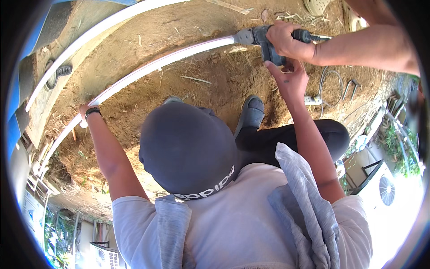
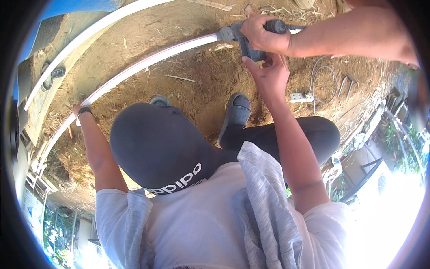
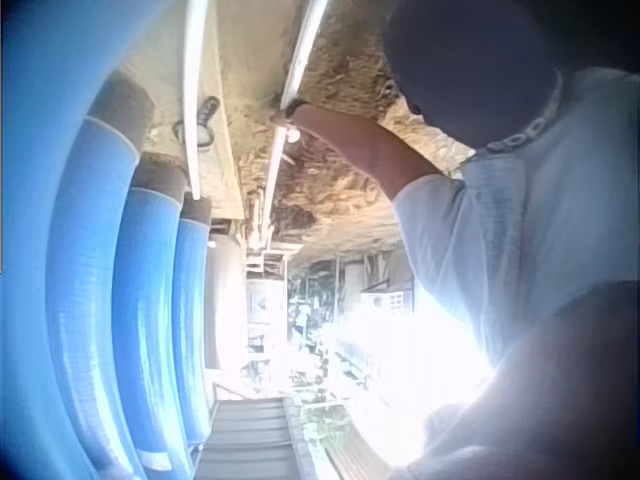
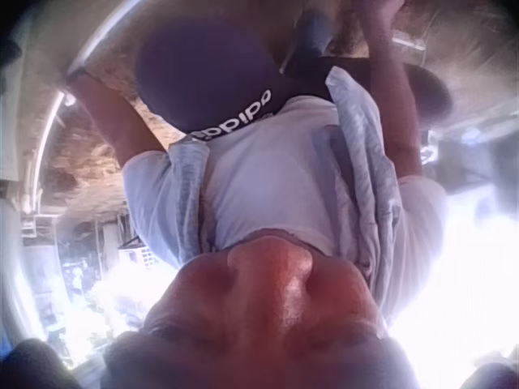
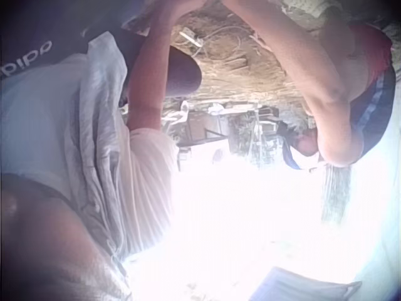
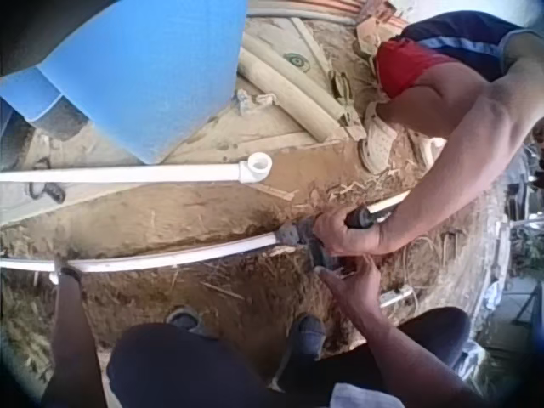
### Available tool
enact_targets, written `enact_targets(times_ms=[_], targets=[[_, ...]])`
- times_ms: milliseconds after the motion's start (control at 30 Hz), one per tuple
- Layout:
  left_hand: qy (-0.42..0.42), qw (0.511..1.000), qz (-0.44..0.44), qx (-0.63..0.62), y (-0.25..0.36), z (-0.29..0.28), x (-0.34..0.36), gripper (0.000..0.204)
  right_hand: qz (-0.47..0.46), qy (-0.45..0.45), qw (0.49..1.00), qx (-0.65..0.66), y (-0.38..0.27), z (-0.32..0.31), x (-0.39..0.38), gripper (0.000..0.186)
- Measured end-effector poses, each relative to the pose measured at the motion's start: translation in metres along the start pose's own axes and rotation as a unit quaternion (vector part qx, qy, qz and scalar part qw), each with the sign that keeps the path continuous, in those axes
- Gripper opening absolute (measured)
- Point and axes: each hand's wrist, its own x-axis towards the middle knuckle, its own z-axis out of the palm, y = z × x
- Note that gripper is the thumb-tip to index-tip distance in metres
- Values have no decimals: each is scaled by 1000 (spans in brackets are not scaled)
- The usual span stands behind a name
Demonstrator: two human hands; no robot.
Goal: The person measures and positions white PVC pipes near a water filtration system, then uses a power tool to cut a pipe segment. They align and connect the cut pipe to existing plumbing fittings, adjusting the assembly to fit the layout.
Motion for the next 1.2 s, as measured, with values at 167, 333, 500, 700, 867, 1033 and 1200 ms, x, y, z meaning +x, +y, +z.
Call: enact_targets(times_ms=[167, 333, 500, 700, 867, 1033, 1200], targets=[[-19, 999, -12, -32, 1, -2, -4, 38, -8, -2, 999, 43, 6, 2, 0, 53], [-83, 996, 37, -18, -2, -15, 34, 30, -22, -4, 999, 34, 1, 0, 1, 54], [-93, 991, 79, -61, -12, -16, 18, 23, -19, -2, 999, 34, -3, 0, 2, 50], [-131, 982, 37, -130, -3, -24, -11, 43, -13, -19, 999, 44, 4, -1, 3, 47], [-172, 971, 22, -162, -10, -25, -38, 50, -18, -8, 999, 39, 5, -1, -2, 47], [-231, 943, -9, -238, -13, -28, -20, 50, -19, -3, 998, 52, 4, 0, -2, 49], [-287, 910, -26, -298, -11, -41, 11, 49, -24, -7, 998, 53, 3, -1, 1, 49]])
